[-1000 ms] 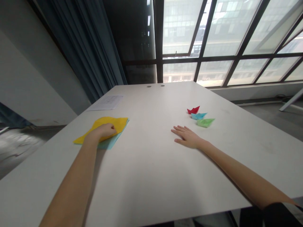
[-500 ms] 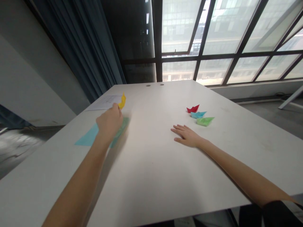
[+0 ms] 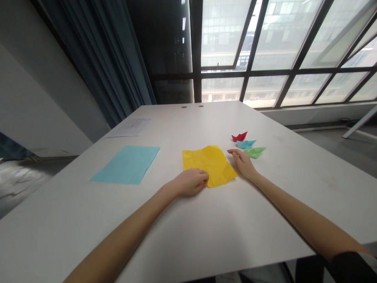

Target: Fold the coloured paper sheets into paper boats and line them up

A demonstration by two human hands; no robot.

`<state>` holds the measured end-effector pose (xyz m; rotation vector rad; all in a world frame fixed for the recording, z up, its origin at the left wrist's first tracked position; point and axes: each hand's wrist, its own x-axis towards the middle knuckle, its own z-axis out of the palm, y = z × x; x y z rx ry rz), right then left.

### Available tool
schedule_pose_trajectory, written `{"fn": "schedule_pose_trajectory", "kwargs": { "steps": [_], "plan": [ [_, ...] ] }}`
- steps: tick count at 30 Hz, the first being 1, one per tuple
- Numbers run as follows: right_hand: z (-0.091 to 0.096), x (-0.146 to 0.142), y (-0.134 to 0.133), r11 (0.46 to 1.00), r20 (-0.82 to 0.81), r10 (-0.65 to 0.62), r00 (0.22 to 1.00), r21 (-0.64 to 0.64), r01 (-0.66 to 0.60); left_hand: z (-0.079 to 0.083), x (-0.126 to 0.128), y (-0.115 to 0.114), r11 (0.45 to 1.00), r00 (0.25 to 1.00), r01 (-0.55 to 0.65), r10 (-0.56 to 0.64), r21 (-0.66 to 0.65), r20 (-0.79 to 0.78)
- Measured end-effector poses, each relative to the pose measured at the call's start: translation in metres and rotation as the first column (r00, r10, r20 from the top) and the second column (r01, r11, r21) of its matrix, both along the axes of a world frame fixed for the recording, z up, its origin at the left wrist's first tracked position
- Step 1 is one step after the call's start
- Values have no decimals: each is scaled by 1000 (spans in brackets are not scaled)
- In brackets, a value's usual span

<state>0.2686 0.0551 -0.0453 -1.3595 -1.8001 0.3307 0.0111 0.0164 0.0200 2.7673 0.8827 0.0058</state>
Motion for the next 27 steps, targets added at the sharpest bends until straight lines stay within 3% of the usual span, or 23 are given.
{"fn": "schedule_pose_trajectory", "kwargs": {
  "steps": [4,8,13,19,21,25,27],
  "plan": [
    [3,2,-3,970,254,244,936,-53,-238,1,-2,3,992,996,38,-27,-119,89],
    [6,2,-5,942,482,328,813,-98,-322,-12,-12,19,993,979,-97,108,-71,175],
    [8,5,-4,949,524,305,795,-99,-299,-34,-34,44,956,962,-255,236,143,139],
    [2,8,0,967,488,250,836,-87,-238,-45,-42,48,924,932,-345,317,163,175],
    [-1,8,1,979,485,203,851,-76,-190,-48,-41,47,886,897,-429,396,176,194],
    [-7,9,2,999,523,18,852,-48,8,-52,-39,47,755,787,-617,594,223,166],
    [-9,9,3,996,553,-18,833,-63,63,-53,-40,48,740,770,-637,625,217,129]
  ]
}}
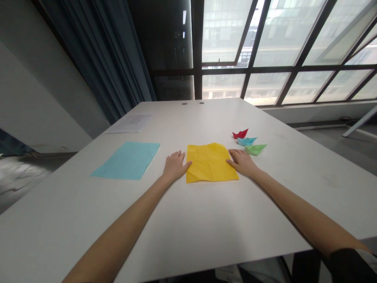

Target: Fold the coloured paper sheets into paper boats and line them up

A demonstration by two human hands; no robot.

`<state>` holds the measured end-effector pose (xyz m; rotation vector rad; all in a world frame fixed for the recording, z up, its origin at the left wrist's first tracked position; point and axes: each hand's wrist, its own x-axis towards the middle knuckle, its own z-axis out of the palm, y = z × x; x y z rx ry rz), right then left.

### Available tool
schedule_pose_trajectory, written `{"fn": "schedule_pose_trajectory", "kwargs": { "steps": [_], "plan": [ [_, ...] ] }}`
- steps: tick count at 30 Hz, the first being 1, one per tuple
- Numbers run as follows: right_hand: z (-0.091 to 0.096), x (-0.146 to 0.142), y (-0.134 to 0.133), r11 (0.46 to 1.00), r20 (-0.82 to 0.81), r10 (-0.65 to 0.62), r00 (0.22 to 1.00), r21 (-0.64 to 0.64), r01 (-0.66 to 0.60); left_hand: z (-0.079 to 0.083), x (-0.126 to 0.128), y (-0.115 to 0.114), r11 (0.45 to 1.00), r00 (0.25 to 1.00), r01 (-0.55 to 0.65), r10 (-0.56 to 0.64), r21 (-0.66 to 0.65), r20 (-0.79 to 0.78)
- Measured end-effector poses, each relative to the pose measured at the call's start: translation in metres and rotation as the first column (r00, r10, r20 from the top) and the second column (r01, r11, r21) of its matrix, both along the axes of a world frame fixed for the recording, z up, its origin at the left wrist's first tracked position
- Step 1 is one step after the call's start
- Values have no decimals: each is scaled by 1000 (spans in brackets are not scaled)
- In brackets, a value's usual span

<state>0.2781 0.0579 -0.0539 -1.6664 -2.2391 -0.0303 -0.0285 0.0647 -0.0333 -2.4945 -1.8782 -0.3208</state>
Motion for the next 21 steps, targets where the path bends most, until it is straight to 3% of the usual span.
{"fn": "schedule_pose_trajectory", "kwargs": {
  "steps": [4,10,14,21],
  "plan": [
    [-2,1,3,999,20,14,1000,-35,-13,-2,-3,3,999,999,43,-43,5,28],
    [-3,2,4,998,-116,58,992,-11,-60,-4,-7,7,988,968,144,-151,49,200],
    [-3,2,5,995,-260,95,961,-1,-98,-4,-7,7,974,925,214,-225,69,307],
    [-2,3,5,990,-446,63,893,-85,-112,-8,-10,9,970,803,243,-201,0,561]
  ]
}}
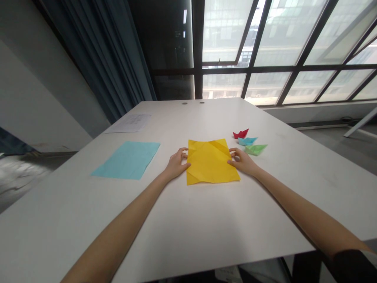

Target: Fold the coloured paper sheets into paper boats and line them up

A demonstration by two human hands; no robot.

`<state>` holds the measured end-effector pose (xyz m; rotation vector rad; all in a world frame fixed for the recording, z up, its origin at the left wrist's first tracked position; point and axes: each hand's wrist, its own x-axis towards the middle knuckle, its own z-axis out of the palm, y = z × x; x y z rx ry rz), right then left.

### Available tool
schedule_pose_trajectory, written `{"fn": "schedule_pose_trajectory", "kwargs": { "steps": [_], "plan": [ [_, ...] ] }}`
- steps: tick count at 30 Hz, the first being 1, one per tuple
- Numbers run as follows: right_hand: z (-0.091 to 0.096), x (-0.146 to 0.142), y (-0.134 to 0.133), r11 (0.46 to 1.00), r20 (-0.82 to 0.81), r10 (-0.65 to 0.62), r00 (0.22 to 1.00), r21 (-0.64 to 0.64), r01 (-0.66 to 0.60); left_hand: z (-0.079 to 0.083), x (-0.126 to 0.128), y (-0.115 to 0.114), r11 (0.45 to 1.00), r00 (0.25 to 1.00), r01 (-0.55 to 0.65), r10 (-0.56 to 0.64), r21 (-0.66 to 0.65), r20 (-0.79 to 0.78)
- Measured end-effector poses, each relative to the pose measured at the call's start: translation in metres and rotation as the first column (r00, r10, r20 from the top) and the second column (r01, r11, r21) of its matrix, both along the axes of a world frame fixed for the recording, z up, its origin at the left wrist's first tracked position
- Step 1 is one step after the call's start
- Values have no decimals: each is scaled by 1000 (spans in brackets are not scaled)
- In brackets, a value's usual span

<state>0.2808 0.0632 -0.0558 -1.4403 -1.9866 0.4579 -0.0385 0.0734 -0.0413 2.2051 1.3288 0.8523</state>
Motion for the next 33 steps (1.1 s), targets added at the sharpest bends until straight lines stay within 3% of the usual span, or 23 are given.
{"fn": "schedule_pose_trajectory", "kwargs": {
  "steps": [6,12,18,25,33],
  "plan": [
    [3,0,-1,1000,-19,5,1000,-28,-6,-3,-2,3,997,994,0,9,-83,107],
    [7,-1,-3,997,-89,40,995,-67,-46,-1,0,4,992,994,-56,65,-113,82],
    [9,-1,-2,996,-128,54,990,-70,-63,2,-1,5,992,998,-43,47,-117,34],
    [7,2,0,992,-124,124,984,-22,-128,4,0,4,998,999,-33,35,-50,39],
    [8,3,-1,984,66,160,985,70,-164,0,1,6,991,983,-100,113,94,-143]
  ]
}}
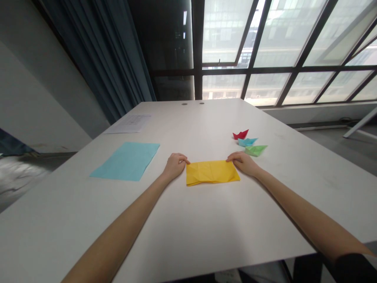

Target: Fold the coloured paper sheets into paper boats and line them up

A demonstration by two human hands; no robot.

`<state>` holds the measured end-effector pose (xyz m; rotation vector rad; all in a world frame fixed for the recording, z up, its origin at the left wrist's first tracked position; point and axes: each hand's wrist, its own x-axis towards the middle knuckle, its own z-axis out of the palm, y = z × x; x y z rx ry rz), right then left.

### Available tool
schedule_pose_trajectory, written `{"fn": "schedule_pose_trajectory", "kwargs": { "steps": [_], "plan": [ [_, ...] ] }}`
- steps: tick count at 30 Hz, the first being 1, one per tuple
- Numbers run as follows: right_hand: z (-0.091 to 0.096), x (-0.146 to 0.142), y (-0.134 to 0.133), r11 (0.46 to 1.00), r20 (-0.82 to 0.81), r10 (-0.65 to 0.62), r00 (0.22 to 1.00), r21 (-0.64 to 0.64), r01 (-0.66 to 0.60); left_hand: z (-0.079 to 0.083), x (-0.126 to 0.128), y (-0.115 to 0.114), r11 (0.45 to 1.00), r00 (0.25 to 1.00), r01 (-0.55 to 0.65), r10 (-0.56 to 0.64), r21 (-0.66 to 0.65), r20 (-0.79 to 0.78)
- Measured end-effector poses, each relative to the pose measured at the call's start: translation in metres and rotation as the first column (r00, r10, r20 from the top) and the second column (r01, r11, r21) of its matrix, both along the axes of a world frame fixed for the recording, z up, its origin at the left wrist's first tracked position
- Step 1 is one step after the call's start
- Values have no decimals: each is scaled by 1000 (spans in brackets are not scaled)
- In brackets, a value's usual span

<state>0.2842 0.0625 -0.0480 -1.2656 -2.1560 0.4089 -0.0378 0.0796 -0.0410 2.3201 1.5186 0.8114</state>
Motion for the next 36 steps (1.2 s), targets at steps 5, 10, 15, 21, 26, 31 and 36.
{"fn": "schedule_pose_trajectory", "kwargs": {
  "steps": [5,10,15,21,26,31,36],
  "plan": [
    [10,-5,-3,999,37,1,999,44,-2,16,11,-13,998,989,-11,21,67,-147],
    [28,-21,-17,996,134,60,989,56,-68,29,31,-34,971,945,225,-198,80,-260],
    [34,-36,-32,984,345,163,924,13,-178,24,46,-50,922,851,387,-356,3,-387],
    [28,-41,-39,975,449,215,868,-49,-216,17,52,-58,938,843,344,-324,-33,-429],
    [22,-40,-44,965,457,237,857,-209,-156,11,52,-59,946,842,282,-325,-161,-430],
    [22,-33,-43,935,472,243,847,-345,-76,17,44,-56,926,831,218,-341,-307,-439],
    [24,-16,-35,919,482,208,851,-395,-1,24,33,-50,913,834,127,-310,-388,-456]
  ]
}}
